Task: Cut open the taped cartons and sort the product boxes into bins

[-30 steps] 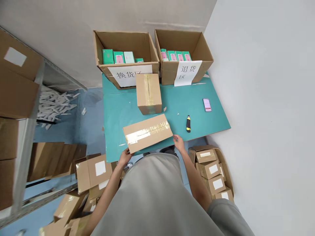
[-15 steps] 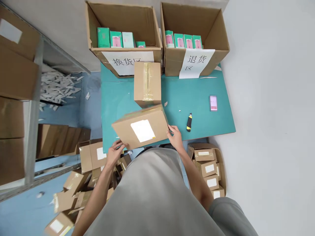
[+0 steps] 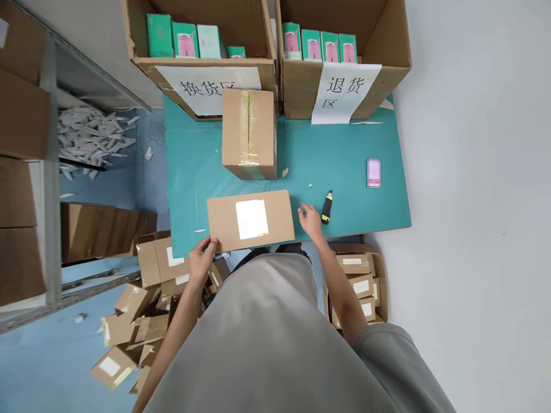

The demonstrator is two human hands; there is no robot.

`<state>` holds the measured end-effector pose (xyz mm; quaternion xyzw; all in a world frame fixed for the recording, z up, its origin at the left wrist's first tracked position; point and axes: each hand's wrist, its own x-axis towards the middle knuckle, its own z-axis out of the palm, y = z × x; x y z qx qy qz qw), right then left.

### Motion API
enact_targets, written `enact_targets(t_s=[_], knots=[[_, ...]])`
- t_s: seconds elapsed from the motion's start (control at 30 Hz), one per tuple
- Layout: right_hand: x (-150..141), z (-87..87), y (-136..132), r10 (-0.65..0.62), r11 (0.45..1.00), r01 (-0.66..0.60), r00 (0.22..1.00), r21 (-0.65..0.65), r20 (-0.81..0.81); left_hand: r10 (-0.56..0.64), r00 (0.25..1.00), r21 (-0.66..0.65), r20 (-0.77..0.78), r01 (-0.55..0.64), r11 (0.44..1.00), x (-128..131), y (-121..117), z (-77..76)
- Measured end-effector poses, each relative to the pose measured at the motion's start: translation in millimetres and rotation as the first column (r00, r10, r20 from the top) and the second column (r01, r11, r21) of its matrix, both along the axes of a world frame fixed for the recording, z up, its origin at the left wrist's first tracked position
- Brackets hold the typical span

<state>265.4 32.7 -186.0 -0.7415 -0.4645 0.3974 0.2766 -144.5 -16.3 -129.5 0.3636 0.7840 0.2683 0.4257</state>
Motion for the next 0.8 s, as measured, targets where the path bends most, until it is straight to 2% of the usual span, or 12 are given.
enact_targets(t_s=[0.13,0.2,0.3,0.43,0.8], knots=[[24,-31.8,59,-0.085,0.992,0.094,0.99,-0.081,0.116,0.024,1.0,0.007,-0.004,-0.024,1.0,9,-1,-0.6],[32,-44.6,82,-0.066,0.982,0.096,0.982,-0.162,0.179,0.045,0.999,-0.002,0.005,-0.045,0.999,11,-1,0.1],[38,-55.2,101,0.012,0.969,0.048,0.971,-0.241,0.24,0.083,0.997,-0.045,0.008,-0.082,0.996,12,-2,0.8],[40,-56.4,103,0.141,0.952,-0.038,0.936,-0.303,0.323,0.11,0.994,-0.042,0.008,-0.11,0.993,13,-4,-0.7],[37,-46.2,79,0.389,0.895,-0.184,0.765,-0.405,0.513,0.114,0.992,-0.03,0.061,-0.112,0.993,12,-7,-4.6]])
